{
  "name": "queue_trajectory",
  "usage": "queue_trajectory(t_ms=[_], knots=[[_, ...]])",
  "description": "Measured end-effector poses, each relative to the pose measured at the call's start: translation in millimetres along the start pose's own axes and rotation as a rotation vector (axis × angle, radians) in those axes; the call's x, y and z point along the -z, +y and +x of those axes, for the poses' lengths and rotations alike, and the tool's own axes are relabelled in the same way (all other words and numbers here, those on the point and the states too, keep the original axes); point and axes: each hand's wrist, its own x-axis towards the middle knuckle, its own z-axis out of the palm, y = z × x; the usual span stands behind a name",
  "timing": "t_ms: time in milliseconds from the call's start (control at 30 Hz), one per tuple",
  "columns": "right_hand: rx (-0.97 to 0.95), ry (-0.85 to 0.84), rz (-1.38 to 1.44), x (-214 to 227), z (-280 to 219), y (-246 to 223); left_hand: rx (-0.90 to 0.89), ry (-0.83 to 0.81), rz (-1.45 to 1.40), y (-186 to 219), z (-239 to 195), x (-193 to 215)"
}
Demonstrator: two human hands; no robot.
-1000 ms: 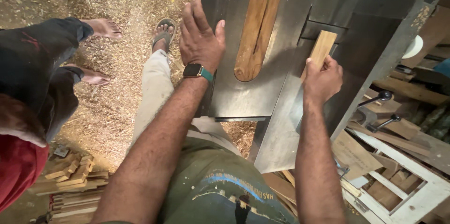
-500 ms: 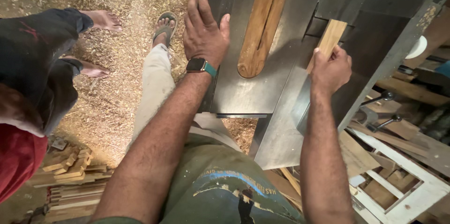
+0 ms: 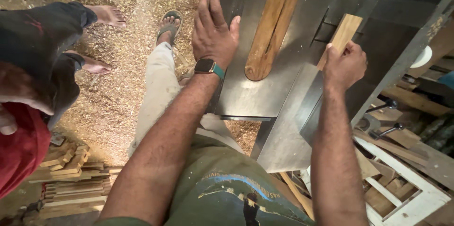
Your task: The person uses a jointer to plane a piece of wood, repeatedly feeding the wood through the machine and then inspecting the results. They then carry a stack of planed wood across the workshop.
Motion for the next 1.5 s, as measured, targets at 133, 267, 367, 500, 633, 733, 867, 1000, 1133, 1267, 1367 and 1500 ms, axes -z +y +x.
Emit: queue_trajectory(t_ms=[133, 267, 367, 500, 633, 733, 867, 1000, 1133, 1267, 1367, 1500], knots=[[-0.009, -0.009, -0.011, -2, 12, 2, 0.009, 0.014, -0.011, 1, -2, 0], [0.0, -0.012, -0.032, -4, 29, -3, 0.014, 0.018, -0.032, 0, -3, -2], [-0.076, -0.054, 0.014, -2, 40, -7, 0.013, 0.029, -0.043, -1, -4, -5], [0.003, -0.021, 0.043, -1, 51, -11, 0.005, 0.049, -0.019, -2, -3, -8], [0.025, -0.037, 0.063, -2, 62, -10, 0.013, 0.028, -0.01, -2, -6, -7], [0.046, 0.003, 0.01, -7, 75, -8, 0.024, 0.011, -0.045, 0, -4, -7], [0.062, -0.017, 0.003, -11, 86, -1, 0.043, -0.01, -0.057, 1, -5, -5], [0.049, -0.027, 0.049, -16, 95, 8, 0.044, -0.032, -0.062, 1, -4, -6], [0.121, 0.016, -0.019, -24, 118, 10, 0.052, -0.034, -0.072, 2, -4, -4], [0.106, -0.057, -0.07, -23, 160, -8, 0.062, -0.052, -0.061, 4, -3, -2], [0.235, 0.013, 0.012, -2, 179, -45, 0.073, -0.052, -0.061, 5, -1, -2], [-0.102, -0.188, 0.596, 59, 143, -102, 0.071, -0.075, -0.051, 1, -8, -6]])
